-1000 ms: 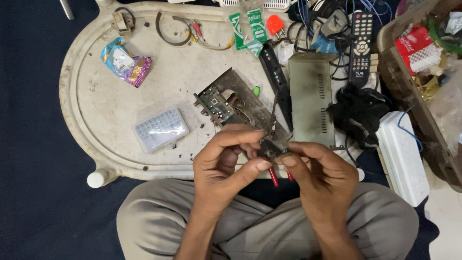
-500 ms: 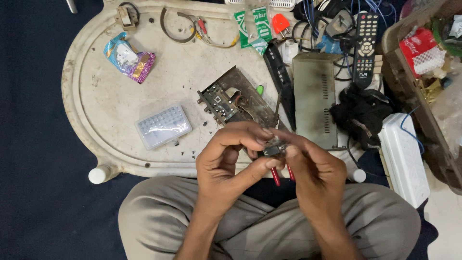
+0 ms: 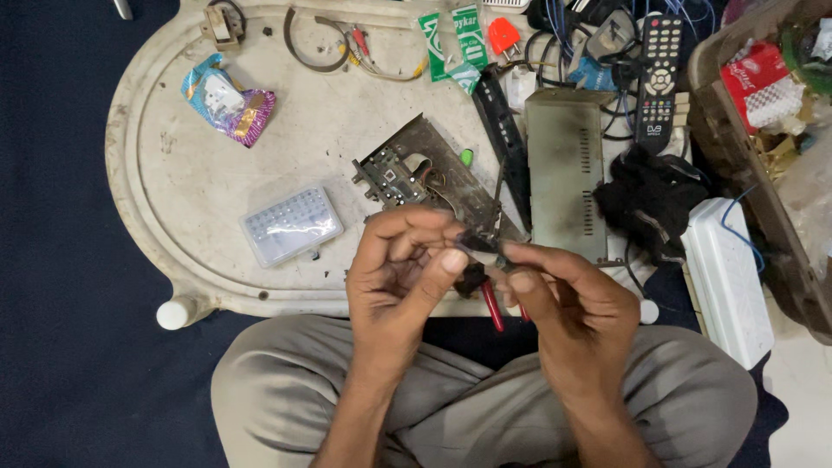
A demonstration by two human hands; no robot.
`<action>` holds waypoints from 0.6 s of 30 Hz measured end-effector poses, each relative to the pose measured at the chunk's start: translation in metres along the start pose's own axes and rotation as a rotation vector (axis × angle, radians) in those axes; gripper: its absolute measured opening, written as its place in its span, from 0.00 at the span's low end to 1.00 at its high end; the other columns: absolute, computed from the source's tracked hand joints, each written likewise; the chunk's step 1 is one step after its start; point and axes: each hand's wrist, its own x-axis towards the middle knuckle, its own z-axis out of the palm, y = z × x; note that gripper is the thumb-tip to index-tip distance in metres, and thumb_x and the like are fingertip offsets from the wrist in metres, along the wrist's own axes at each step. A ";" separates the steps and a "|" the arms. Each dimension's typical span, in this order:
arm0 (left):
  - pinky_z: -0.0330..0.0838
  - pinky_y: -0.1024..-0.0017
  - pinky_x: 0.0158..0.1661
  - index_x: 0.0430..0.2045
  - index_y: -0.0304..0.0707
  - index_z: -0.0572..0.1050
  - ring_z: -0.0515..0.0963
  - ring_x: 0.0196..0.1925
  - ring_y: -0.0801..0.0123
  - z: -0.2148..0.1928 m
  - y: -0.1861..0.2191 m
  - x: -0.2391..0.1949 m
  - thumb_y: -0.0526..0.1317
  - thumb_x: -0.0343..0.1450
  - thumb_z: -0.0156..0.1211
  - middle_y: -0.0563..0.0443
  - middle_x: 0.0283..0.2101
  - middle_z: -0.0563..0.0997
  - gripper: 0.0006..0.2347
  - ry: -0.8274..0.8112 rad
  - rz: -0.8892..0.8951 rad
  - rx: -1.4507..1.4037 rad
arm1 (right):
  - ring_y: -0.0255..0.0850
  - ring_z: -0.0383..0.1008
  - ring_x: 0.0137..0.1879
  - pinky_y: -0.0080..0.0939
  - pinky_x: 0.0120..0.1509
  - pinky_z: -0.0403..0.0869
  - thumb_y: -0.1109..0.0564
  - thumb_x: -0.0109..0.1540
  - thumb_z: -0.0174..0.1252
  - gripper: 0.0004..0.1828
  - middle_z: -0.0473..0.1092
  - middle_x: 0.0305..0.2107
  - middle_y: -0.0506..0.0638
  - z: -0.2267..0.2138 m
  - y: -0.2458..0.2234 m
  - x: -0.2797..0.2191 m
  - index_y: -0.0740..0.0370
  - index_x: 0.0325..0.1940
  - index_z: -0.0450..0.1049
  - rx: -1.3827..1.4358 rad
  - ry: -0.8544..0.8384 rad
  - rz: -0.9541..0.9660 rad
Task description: The person uses red pliers to grip and pull a metal component from a black electronic chassis. They then remove a small black plastic part from the chassis and use a green screwdriver to work on the interior of the device.
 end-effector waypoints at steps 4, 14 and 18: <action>0.74 0.74 0.46 0.51 0.28 0.73 0.78 0.44 0.73 -0.002 0.000 0.001 0.29 0.77 0.59 0.44 0.47 0.82 0.09 -0.008 -0.035 0.055 | 0.35 0.74 0.45 0.30 0.50 0.72 0.70 0.62 0.66 0.16 0.77 0.42 0.56 -0.002 0.002 -0.003 0.72 0.55 0.77 -0.030 -0.036 -0.110; 0.74 0.73 0.45 0.50 0.29 0.74 0.78 0.42 0.73 -0.004 -0.005 0.004 0.30 0.77 0.59 0.43 0.46 0.83 0.08 -0.013 -0.099 -0.019 | 0.39 0.80 0.53 0.36 0.59 0.79 0.74 0.61 0.66 0.19 0.77 0.46 0.57 0.004 -0.001 -0.003 0.74 0.56 0.75 0.077 -0.053 -0.162; 0.74 0.73 0.46 0.50 0.30 0.73 0.78 0.42 0.73 -0.004 -0.006 0.003 0.29 0.77 0.59 0.44 0.45 0.82 0.08 -0.015 -0.106 -0.020 | 0.38 0.80 0.53 0.35 0.60 0.78 0.75 0.61 0.65 0.18 0.77 0.46 0.57 0.006 -0.002 -0.004 0.74 0.55 0.75 0.046 -0.021 -0.137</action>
